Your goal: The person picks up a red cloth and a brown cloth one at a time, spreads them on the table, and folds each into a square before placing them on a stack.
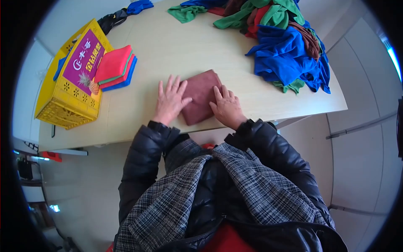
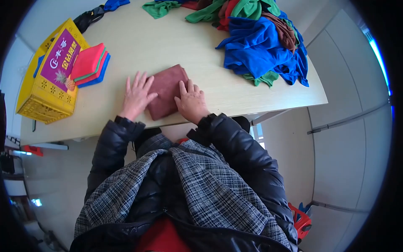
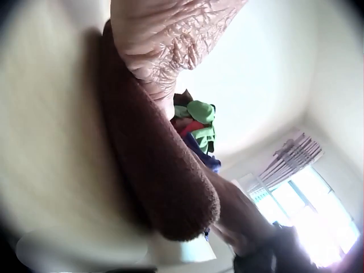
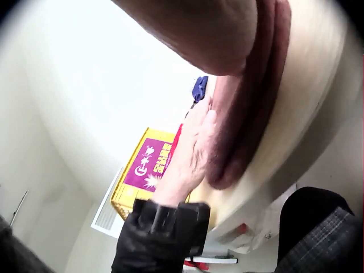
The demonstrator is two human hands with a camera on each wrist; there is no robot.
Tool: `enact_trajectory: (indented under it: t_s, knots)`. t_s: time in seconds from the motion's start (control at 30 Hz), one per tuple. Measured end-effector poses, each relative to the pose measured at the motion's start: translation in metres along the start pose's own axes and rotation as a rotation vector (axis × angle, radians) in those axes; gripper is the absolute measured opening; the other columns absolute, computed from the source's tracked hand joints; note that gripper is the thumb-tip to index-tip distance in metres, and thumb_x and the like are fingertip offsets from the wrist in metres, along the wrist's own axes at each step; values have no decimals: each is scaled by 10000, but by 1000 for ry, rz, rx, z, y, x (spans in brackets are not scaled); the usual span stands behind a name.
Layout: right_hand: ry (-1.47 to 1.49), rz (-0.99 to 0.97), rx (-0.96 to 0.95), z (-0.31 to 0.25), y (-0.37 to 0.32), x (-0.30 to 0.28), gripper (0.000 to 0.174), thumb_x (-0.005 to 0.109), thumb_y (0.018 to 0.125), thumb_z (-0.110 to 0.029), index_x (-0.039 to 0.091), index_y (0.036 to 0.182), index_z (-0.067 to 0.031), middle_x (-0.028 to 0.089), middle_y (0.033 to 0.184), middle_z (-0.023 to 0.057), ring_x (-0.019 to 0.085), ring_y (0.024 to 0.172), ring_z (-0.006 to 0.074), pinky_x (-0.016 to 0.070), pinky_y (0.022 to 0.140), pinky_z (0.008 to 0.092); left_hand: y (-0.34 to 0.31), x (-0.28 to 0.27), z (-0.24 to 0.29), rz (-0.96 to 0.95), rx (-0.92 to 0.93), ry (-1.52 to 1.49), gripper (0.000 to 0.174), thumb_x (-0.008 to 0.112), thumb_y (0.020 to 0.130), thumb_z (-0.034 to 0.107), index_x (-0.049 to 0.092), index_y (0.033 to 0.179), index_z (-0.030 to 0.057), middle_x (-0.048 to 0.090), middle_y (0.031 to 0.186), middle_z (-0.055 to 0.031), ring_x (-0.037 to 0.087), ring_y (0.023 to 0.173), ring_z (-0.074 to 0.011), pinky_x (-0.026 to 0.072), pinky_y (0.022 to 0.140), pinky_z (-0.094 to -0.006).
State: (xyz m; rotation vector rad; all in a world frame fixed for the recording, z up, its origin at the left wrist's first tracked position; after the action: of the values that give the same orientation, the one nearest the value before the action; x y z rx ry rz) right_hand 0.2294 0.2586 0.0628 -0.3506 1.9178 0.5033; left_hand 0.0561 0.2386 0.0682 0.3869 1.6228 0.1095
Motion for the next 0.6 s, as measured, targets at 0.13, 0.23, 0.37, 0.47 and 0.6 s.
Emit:
enact_trajectory:
  t_s: [0.13, 0.23, 0.37, 0.47, 0.6]
  knots:
    - [-114, -301, -27, -20, -27, -9, 608, 563, 966, -330, 431, 1448, 17, 497, 1403, 228, 502, 1250, 399, 375, 1067, 518, 0, -5, -31, 0, -189, -96, 597, 559, 985, 407, 446, 1489, 109, 361, 1583, -123, 247, 1504, -321, 172, 1213, -562]
    - [-194, -328, -38, -29, -14, -26, 608, 567, 970, -333, 427, 1453, 8, 479, 1440, 220, 482, 1292, 404, 349, 1097, 515, -3, 3, -10, -42, -190, -233, 599, 546, 992, 373, 420, 1501, 83, 344, 1593, -121, 236, 1509, -319, 175, 1219, -541]
    - [36, 83, -295, -63, 20, 1, 606, 529, 994, -375, 430, 1459, -1, 443, 1498, 214, 414, 1389, 385, 289, 1158, 506, -15, 22, 9, -28, -135, -260, 616, 532, 996, 323, 368, 1524, 51, 308, 1613, -121, 222, 1517, -310, 182, 1224, -514]
    - [106, 98, -278, -73, 31, 37, 615, 462, 1018, -442, 462, 1457, -12, 428, 1537, 186, 333, 1465, 342, 239, 1193, 507, -17, 31, 15, -23, -109, -237, 632, 538, 989, 307, 349, 1533, 46, 290, 1622, -121, 222, 1517, -307, 189, 1220, -524]
    - [-11, 85, -246, -52, 39, 46, 643, 447, 1022, -448, 407, 1498, -17, 385, 1571, 170, 289, 1493, 327, 207, 1218, 492, -18, 37, 11, -45, -130, -243, 651, 557, 977, 315, 347, 1537, 57, 285, 1623, -119, 233, 1513, -307, 200, 1208, -563]
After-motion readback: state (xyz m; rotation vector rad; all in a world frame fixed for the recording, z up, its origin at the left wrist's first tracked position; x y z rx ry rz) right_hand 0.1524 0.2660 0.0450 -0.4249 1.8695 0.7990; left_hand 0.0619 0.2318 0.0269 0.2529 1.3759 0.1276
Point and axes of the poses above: each hand's wrist, its own y-axis towards the middle knuckle, its own x-axis out of the palm, z = x × y, the point moved 10 cm from there along y, towards the middle knuckle
